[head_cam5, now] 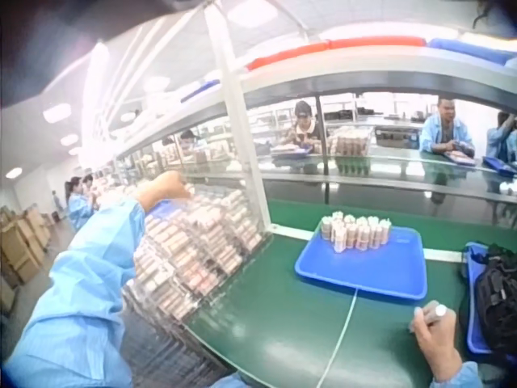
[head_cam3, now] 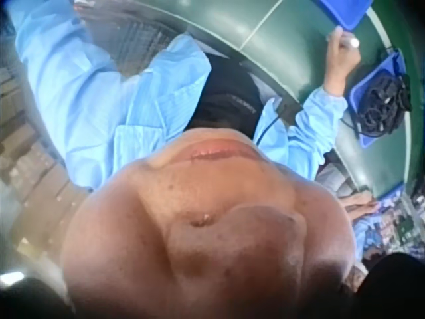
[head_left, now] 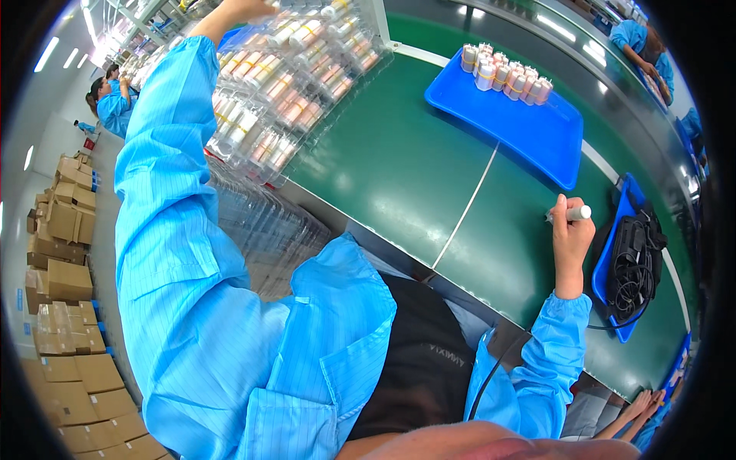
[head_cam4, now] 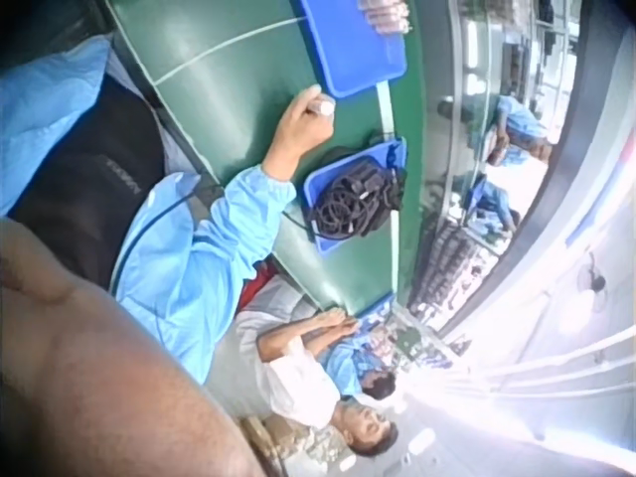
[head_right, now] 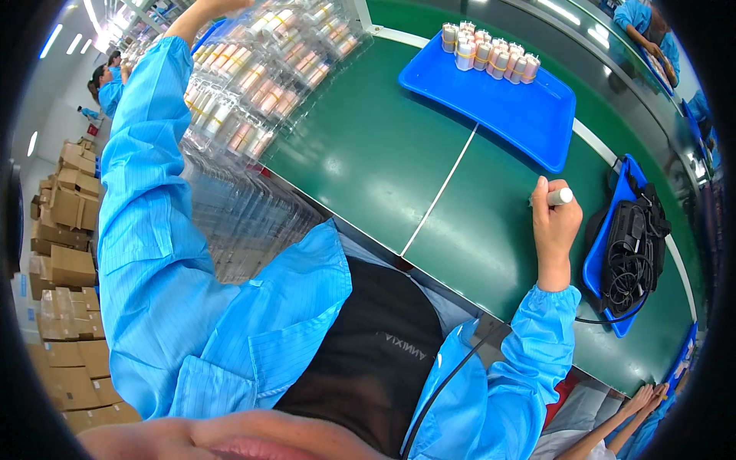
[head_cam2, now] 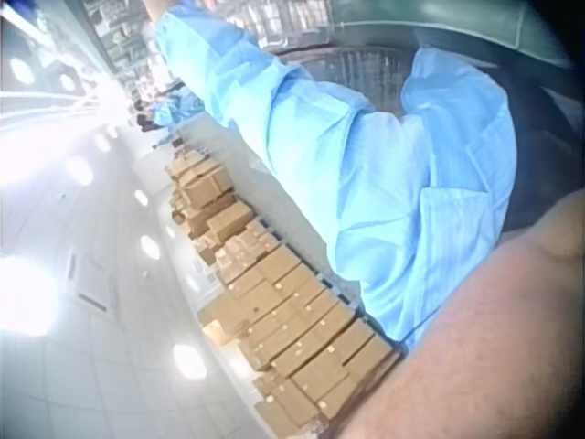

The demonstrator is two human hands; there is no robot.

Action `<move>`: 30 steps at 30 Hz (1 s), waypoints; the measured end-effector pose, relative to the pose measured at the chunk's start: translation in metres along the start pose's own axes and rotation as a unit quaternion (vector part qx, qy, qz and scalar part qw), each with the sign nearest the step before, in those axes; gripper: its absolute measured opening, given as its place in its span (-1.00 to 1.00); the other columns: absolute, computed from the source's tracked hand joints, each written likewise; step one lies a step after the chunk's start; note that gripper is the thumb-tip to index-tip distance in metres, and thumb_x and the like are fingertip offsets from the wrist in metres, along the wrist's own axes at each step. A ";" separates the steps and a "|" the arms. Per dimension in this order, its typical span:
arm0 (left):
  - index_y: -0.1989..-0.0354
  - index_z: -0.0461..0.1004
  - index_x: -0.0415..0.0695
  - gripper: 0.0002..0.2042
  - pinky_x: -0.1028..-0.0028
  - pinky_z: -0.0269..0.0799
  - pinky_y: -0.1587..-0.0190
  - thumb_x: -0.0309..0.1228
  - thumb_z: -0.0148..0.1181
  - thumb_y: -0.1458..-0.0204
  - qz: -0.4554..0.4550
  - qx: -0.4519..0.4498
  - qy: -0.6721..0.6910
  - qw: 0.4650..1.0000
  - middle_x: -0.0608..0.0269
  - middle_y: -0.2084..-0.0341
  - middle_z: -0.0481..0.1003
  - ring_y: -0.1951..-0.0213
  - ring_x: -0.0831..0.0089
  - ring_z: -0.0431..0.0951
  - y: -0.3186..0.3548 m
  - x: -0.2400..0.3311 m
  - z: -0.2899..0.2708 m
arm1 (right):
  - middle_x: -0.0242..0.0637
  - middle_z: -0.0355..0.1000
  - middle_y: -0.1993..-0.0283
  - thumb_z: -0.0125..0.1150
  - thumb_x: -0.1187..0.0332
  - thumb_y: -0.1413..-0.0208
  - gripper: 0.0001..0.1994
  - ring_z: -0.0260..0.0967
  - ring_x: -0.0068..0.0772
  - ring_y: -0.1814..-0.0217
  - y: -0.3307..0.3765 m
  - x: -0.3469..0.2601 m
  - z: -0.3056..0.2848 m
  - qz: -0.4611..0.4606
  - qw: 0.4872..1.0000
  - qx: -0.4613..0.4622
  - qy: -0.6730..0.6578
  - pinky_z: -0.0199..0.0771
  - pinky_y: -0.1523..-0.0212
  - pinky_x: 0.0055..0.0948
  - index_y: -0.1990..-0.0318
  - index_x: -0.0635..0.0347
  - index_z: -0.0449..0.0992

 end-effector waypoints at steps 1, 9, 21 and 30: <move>0.26 0.64 -0.19 -0.58 0.29 0.54 0.23 -0.05 0.31 0.08 0.004 -0.002 0.003 1.000 0.04 0.41 0.62 0.32 0.17 0.62 -0.001 0.003 0.006 | -0.37 0.38 0.61 0.17 0.32 -0.27 -0.70 0.32 -0.58 0.56 0.001 0.003 -0.002 0.005 1.000 0.005 0.000 0.29 0.52 -0.51 0.52 0.21 0.41; 0.25 0.64 -0.23 -0.63 0.15 0.54 0.29 -0.16 0.30 0.09 0.171 -0.121 0.318 0.925 -0.03 0.33 0.62 0.31 0.11 0.62 -0.002 0.008 0.047 | -0.39 0.30 0.66 0.21 0.33 -0.24 -0.70 0.20 -0.59 0.63 0.001 -0.001 0.000 -0.012 1.000 0.020 -0.019 0.18 0.59 -0.48 0.54 0.20 0.39; 0.10 0.59 -0.24 -0.65 0.17 0.57 0.21 -0.30 0.31 0.04 -0.049 -0.260 0.044 0.963 0.02 0.26 0.63 0.19 0.17 0.67 0.009 0.032 0.016 | -0.38 0.29 0.66 0.22 0.35 -0.24 -0.70 0.19 -0.55 0.64 0.004 -0.003 -0.007 -0.021 0.999 0.034 -0.008 0.18 0.60 -0.46 0.55 0.20 0.39; 0.35 0.63 -0.27 -0.74 0.26 0.54 0.34 -0.28 0.32 0.07 -0.100 -0.263 0.107 0.953 0.14 0.47 0.64 0.39 0.32 0.66 0.007 -0.030 0.063 | -0.38 0.28 0.67 0.23 0.35 -0.23 -0.70 0.18 -0.56 0.64 0.000 -0.009 -0.002 -0.033 0.999 0.033 -0.013 0.18 0.60 -0.47 0.55 0.20 0.39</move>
Point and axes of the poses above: each hand's wrist, its own y-axis away from the middle knuckle, its own z-axis out of the palm, x = y × z, the point moved 9 cm from there along -y, towards the middle knuckle
